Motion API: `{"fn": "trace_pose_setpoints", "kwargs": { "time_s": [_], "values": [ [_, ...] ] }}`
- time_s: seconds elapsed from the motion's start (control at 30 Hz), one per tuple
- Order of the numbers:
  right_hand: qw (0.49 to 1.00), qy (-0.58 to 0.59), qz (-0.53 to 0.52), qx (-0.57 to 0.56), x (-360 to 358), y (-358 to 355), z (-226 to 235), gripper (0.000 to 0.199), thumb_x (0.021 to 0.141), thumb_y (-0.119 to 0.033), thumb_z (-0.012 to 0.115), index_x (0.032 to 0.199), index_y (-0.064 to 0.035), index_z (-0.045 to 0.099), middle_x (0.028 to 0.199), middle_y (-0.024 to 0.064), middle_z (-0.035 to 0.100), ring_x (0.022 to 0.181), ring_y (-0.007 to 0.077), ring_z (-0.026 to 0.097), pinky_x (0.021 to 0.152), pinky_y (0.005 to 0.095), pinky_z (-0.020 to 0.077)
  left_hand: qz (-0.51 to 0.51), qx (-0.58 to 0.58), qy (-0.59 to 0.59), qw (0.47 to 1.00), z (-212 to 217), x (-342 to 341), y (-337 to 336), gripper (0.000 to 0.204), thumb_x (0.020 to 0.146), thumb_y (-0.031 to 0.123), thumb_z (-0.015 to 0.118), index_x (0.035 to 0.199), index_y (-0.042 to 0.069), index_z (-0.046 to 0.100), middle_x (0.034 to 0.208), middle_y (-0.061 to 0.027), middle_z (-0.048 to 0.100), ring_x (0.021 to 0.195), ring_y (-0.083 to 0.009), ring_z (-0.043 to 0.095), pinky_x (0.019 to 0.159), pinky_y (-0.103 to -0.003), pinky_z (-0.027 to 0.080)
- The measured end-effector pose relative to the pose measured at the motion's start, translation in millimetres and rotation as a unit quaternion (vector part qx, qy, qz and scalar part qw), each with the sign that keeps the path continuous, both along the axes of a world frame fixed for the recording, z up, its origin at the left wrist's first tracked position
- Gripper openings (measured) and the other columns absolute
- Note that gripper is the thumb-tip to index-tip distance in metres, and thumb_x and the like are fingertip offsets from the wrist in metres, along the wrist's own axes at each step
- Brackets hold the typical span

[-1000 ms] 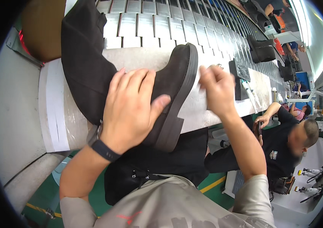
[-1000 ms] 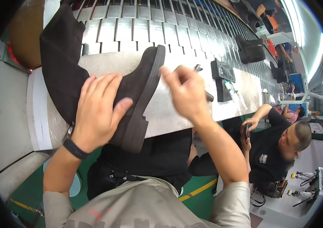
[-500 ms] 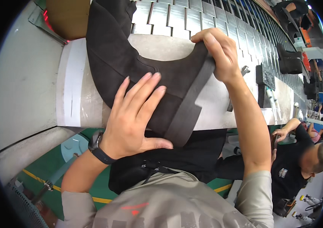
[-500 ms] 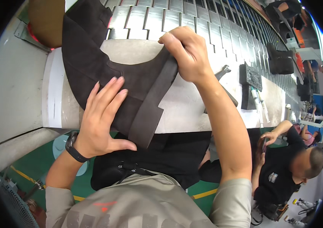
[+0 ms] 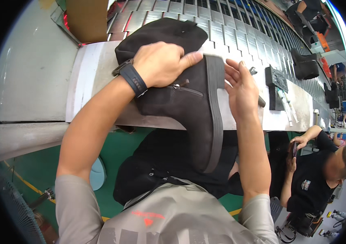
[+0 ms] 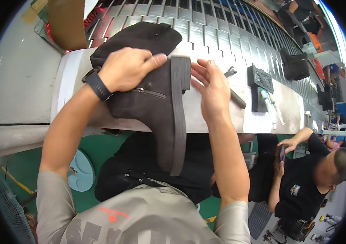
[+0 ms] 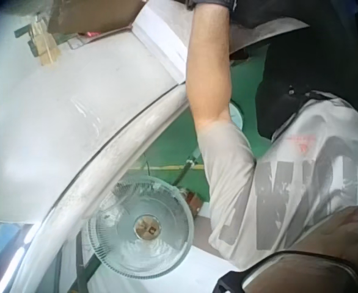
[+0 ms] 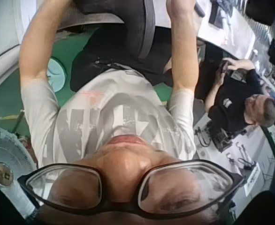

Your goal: The person attaches outsoles to boot uppers by hand, pressing firmly along the edges around each shoe, and places the assembled boots onto a conveyor belt.

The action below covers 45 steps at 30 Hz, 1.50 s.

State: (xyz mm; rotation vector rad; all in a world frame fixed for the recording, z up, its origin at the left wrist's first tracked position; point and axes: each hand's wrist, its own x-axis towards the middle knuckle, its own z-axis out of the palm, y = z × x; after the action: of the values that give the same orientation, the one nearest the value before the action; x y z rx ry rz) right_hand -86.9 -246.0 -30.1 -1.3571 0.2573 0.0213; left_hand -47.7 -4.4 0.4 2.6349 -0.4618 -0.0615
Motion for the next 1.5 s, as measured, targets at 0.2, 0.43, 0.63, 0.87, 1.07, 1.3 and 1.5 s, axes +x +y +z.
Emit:
{"fn": "trace_pose_setpoints", "kwargs": {
  "time_s": [0.2, 0.43, 0.63, 0.87, 1.07, 1.3, 1.5],
  "values": [
    [0.994, 0.046, 0.042, -0.093, 31.0, 22.2, 21.3, 0.062, 0.112, -0.052, 0.05, 0.138, 0.002, 0.066, 0.139, 0.0198, 0.067, 0.129, 0.0254, 0.059, 0.109, 0.0422, 0.0438, -0.021, -0.033, 0.017, 0.999, -25.5, 12.5, -3.6, 0.07, 0.113, 0.059, 0.043, 0.088, 0.002, 0.075, 0.082, -0.0227, 0.073, 0.087, -0.0458, 0.07, 0.08, -0.053, 0.054],
    [0.889, -0.05, 0.144, -0.431, 52.5, 40.5, 13.4, 0.039, 0.104, -0.029, 0.062, 0.1, 0.0072, 0.077, 0.09, 0.0193, 0.078, 0.083, 0.0271, 0.073, 0.081, 0.0385, 0.0571, -0.006, -0.064, -0.024, 0.998, -31.0, 9.5, -3.2, 0.062, 0.111, 0.053, 0.053, 0.085, 0.001, 0.077, 0.078, -0.0224, 0.071, 0.081, -0.0452, 0.069, 0.074, -0.053, 0.054],
    [0.891, -0.122, 0.089, -0.429, 56.5, 37.6, 9.3, 0.041, 0.099, -0.032, 0.066, 0.108, 0.0061, 0.078, 0.098, 0.02, 0.079, 0.093, 0.0277, 0.075, 0.089, 0.038, 0.0574, 0.004, -0.084, -0.027, 0.996, -34.3, 12.0, -5.7, 0.064, 0.109, 0.057, 0.054, 0.088, 0.002, 0.079, 0.081, -0.0232, 0.072, 0.084, -0.0458, 0.07, 0.078, -0.053, 0.055],
    [0.977, 0.018, 0.012, -0.212, -67.7, 23.0, 22.5, 0.059, 0.113, -0.04, 0.059, 0.145, 0.0097, 0.06, 0.143, 0.0197, 0.064, 0.135, 0.0251, 0.064, 0.115, 0.0407, 0.0498, 0.009, -0.002, 0.004, 1.0, -33.3, 10.8, -1.8, 0.062, 0.091, 0.06, 0.08, 0.11, 0.001, 0.082, 0.099, -0.0156, 0.083, 0.094, -0.0356, 0.079, 0.085, -0.05, 0.059],
    [0.932, -0.076, 0.181, -0.303, -130.7, 20.4, 25.3, 0.061, 0.111, -0.016, 0.056, 0.16, 0.0164, 0.039, 0.157, 0.0307, 0.054, 0.147, 0.0338, 0.053, 0.124, 0.0408, 0.0364, 0.0, -0.121, -0.037, 0.992, -44.7, 16.0, -0.5, 0.065, 0.11, 0.056, 0.052, 0.095, -0.001, 0.079, 0.094, -0.0261, 0.075, 0.095, -0.0451, 0.071, 0.085, -0.051, 0.055],
    [0.944, -0.233, 0.086, -0.215, -102.6, 26.6, 39.8, 0.073, 0.108, -0.019, 0.067, 0.163, 0.0143, 0.032, 0.165, 0.0304, 0.044, 0.154, 0.0387, 0.046, 0.128, 0.0469, 0.0338, -0.027, -0.261, -0.275, 0.925, 71.3, 5.8, 11.6, 0.049, 0.111, 0.042, 0.064, 0.089, -0.002, 0.07, 0.065, -0.0091, 0.05, 0.062, -0.0175, 0.045, 0.058, -0.036, 0.04],
    [0.886, -0.431, 0.043, -0.169, -43.2, -3.5, 106.6, 0.094, 0.11, -0.07, 0.044, 0.16, 0.0093, 0.035, 0.153, 0.0284, 0.055, 0.142, 0.0338, 0.057, 0.12, 0.0466, 0.0459, -0.209, -0.109, -0.553, 0.8, 122.1, -26.2, -10.5, 0.01, 0.098, 0.002, 0.071, 0.088, 0.0, 0.069, 0.074, -0.0117, 0.063, 0.063, -0.0301, 0.058, 0.06, -0.04, 0.047]
  ]
}}
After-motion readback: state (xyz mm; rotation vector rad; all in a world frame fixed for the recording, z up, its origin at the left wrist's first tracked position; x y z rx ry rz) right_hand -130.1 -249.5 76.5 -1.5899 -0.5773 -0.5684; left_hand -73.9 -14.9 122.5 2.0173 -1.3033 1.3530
